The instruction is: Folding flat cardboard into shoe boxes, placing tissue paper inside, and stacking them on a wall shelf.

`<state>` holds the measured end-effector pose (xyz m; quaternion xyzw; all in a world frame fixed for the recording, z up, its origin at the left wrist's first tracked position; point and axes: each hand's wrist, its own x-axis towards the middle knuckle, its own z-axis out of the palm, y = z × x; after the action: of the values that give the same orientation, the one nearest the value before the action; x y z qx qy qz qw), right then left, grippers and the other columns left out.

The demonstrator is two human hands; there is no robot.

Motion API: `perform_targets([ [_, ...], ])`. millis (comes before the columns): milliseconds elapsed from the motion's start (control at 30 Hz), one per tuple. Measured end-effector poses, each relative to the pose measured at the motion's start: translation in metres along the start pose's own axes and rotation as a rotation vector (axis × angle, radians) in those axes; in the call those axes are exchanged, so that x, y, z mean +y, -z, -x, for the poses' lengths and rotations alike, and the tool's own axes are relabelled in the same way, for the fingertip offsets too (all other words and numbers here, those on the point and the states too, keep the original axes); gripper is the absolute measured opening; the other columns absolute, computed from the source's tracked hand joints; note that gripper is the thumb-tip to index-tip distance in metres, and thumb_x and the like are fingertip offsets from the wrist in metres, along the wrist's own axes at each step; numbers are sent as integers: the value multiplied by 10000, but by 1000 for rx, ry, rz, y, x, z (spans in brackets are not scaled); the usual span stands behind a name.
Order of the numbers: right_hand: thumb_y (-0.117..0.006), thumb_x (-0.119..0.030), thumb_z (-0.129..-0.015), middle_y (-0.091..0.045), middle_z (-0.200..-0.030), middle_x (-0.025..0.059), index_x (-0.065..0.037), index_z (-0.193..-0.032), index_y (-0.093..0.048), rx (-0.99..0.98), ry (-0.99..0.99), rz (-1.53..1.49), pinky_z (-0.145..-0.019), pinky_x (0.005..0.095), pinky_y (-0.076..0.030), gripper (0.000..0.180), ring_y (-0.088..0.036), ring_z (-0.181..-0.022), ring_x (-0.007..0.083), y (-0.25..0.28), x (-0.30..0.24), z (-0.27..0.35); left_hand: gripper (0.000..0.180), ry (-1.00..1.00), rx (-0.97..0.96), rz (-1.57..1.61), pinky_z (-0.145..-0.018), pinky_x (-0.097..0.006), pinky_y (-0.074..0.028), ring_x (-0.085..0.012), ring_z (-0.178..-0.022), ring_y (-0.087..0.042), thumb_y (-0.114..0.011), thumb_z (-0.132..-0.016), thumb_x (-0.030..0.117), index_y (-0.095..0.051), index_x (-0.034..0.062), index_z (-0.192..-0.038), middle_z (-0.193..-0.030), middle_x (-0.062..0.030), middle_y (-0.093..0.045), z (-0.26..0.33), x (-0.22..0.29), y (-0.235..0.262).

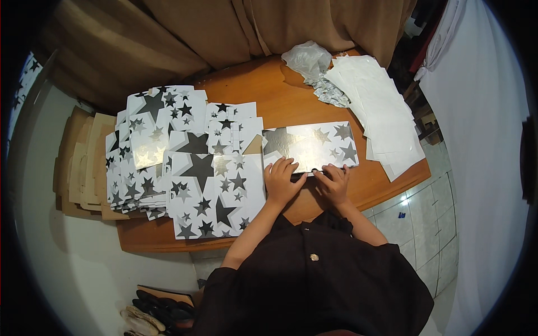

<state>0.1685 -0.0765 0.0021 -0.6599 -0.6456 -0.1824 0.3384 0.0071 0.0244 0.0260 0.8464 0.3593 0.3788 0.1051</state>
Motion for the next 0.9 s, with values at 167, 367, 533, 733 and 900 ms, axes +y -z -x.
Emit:
perform_targets([
  [167,-707,-155,-717,-608,-953,-3,-187,-940,-684,22,-76,-98,-910,456,-293,227,-578,-941,190,7,-2,-10,320,10,12,20,-922,-411,-317,-220,-1067,-543,-746,-676,347,-655,118,-879,-1008,-21,-625,0,0,-1],
  [367,-722,-167,-708,-621,-898,-3,-153,-849,-668,-10,-66,-161,-869,429,-308,151,-588,-909,179,14,0,-16,341,-7,30,14,-923,-425,-317,-217,-1056,-554,-735,-673,386,-648,119,-866,-1012,-25,-624,1,-2,-4],
  [533,-700,-161,-719,-618,-896,-11,-157,-858,-669,-83,-77,-155,-851,419,-324,142,-584,-888,177,16,3,-20,371,-13,15,7,-919,-423,-318,-224,-1063,-549,-740,-669,422,-644,118,-859,-1008,-24,-622,-2,1,0],
  [733,-654,-133,-724,-597,-903,-16,-182,-881,-664,-71,114,-75,-792,393,-364,164,-569,-879,175,20,6,-22,394,-10,16,2,-919,-429,-318,-224,-1065,-546,-737,-670,451,-643,114,-852,-1008,-23,-623,0,0,-4],
  [900,-661,-126,-742,-598,-943,-1,-159,-941,-662,-132,31,-106,-819,398,-372,202,-566,-911,184,15,7,-24,400,-1,14,-18,-920,-430,-319,-222,-1063,-545,-726,-685,451,-648,114,-887,-1011,-26,-624,0,-2,-6],
])
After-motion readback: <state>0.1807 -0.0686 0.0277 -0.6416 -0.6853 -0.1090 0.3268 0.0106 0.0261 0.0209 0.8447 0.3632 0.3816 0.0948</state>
